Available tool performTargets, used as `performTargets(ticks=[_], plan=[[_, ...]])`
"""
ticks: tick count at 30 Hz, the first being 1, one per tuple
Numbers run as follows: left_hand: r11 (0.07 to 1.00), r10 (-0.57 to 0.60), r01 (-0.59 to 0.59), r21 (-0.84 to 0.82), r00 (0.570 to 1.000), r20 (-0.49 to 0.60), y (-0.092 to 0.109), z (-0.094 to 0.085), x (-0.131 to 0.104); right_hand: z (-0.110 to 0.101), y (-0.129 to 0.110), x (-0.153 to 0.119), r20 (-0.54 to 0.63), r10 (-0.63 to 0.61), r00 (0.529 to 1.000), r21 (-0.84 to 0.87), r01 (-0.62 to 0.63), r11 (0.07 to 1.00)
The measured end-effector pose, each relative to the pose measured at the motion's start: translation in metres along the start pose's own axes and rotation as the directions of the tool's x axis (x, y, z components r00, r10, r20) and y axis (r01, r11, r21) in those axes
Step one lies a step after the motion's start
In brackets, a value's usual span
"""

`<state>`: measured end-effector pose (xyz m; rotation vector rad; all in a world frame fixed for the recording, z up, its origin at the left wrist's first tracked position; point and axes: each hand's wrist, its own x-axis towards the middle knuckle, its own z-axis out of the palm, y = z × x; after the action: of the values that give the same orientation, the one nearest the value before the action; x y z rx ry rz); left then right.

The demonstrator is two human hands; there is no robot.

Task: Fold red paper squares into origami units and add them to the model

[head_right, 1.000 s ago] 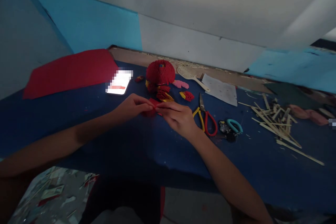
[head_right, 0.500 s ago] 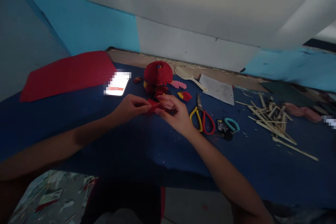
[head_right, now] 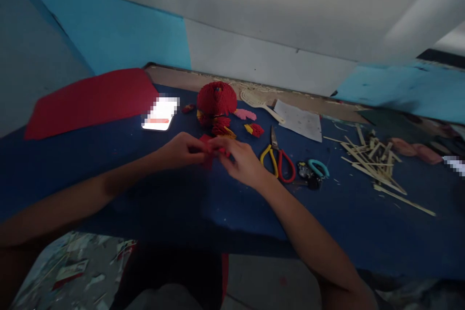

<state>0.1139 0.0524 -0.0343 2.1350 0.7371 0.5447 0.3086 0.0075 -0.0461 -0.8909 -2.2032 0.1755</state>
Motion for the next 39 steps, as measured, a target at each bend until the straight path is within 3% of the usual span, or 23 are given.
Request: performTargets(ticks=[3,7,10,14,17,20,23,26,34,39], plan=[[0.981,-0.105,0.075,-0.178,0.98,-0.169,-0.002,0.0,0.002,-0.001,0.004,-0.001,-0.09,-0.092,0.992,-0.152,0.078,0.985],[0.963,-0.132,0.073,-0.259,0.966,-0.221,-0.004,0.005,0.002,-0.005,0.007,-0.001,-0.117,-0.224,0.967,-0.334,0.174,0.926],[0.959,-0.119,0.047,-0.278,0.962,-0.246,-0.003,0.011,0.001,-0.003,0.004,0.001,-0.197,-0.182,0.963,-0.32,0.112,0.941],[0.976,-0.06,-0.014,-0.219,0.944,-0.325,-0.001,0.019,-0.001,0.007,-0.002,0.004,-0.308,0.125,0.943,-0.013,-0.135,0.991],[0.994,0.004,-0.044,-0.095,0.924,-0.383,-0.002,0.022,-0.003,0.016,-0.006,0.004,-0.312,0.366,0.877,0.216,-0.31,0.926],[0.998,0.049,-0.063,-0.025,0.929,-0.367,-0.003,0.021,-0.004,0.021,-0.008,0.002,-0.318,0.465,0.826,0.29,-0.383,0.877],[0.994,0.098,-0.075,0.083,0.942,-0.321,-0.003,0.019,-0.003,0.022,-0.01,0.001,-0.319,0.479,0.818,0.292,-0.396,0.87],[0.992,0.091,-0.055,0.111,0.933,-0.349,-0.003,0.018,-0.003,0.024,-0.011,0.003,-0.321,0.518,0.792,0.374,-0.397,0.838],[0.988,-0.011,-0.06,-0.141,0.889,-0.457,-0.003,0.026,-0.002,0.031,-0.015,0.01,-0.256,0.713,0.652,0.723,-0.361,0.589],[0.942,-0.111,-0.062,-0.33,0.871,-0.479,0.002,0.029,0.0,0.03,-0.013,0.009,-0.175,0.748,0.64,0.87,-0.255,0.422]])
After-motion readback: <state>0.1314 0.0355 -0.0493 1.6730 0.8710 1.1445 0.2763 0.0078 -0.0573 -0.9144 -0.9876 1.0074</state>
